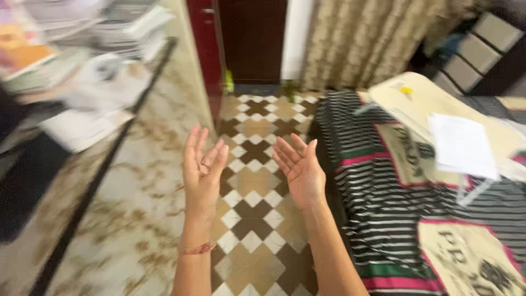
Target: The person folds several shirts from a pile on a desk and places them inside a cabinet, then organizes various notebooks, papers, and pens on a bed and a workspace.
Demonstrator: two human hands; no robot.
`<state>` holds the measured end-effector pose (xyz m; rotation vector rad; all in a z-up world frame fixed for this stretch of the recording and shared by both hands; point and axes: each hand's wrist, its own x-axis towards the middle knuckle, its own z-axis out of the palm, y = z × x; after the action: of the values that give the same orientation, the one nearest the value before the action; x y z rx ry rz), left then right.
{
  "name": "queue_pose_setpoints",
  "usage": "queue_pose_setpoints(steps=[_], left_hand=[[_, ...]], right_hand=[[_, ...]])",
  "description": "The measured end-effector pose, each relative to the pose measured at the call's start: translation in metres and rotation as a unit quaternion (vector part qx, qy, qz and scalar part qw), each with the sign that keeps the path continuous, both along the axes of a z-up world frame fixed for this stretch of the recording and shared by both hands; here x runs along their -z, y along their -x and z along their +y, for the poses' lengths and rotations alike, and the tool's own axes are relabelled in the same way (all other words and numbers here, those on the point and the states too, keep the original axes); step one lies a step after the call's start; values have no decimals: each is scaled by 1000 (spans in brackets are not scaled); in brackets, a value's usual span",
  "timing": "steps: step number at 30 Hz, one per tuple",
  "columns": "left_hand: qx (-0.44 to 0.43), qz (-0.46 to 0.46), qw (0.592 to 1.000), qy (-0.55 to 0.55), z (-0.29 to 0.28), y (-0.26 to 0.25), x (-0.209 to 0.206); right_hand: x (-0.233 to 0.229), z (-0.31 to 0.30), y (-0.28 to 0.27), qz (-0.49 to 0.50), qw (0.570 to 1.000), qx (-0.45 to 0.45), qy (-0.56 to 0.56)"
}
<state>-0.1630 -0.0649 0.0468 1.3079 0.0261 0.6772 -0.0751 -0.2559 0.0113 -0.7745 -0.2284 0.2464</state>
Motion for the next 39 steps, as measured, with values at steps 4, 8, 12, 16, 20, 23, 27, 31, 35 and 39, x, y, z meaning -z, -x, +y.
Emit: queue_pose_setpoints(steps=[4, 8, 12, 16, 20, 23, 27, 31, 35, 39], left_hand=[[90, 27, 996, 0, -82, -64, 12], [165, 28, 986, 4, -136, -118, 30], [212, 35, 977, 9, -162, -168, 42], [240, 60, 968, 31, -169, -222, 50], [257, 86, 962, 37, -179, -282, 50], [292, 82, 952, 48, -194, -324, 55], [347, 101, 931, 45, -217, -359, 72], [384, 141, 911, 45, -243, -378, 86], [399, 172, 901, 14, -268, -396, 95], [408, 183, 894, -13, -296, -416, 100]], right_hand=[[5, -88, -24, 20, 995, 94, 10], [20, -142, -47, 37, 987, 156, -5], [40, -169, -77, 45, 976, 211, 15], [58, -186, -124, 68, 960, 261, 75], [65, -196, -175, 64, 945, 297, 118], [69, -207, -205, 92, 929, 337, 126], [89, -236, -227, 112, 910, 380, 119], [132, -287, -241, 181, 860, 460, 125], [189, -360, -263, 269, 823, 479, 147], [239, -430, -291, 334, 798, 495, 80]])
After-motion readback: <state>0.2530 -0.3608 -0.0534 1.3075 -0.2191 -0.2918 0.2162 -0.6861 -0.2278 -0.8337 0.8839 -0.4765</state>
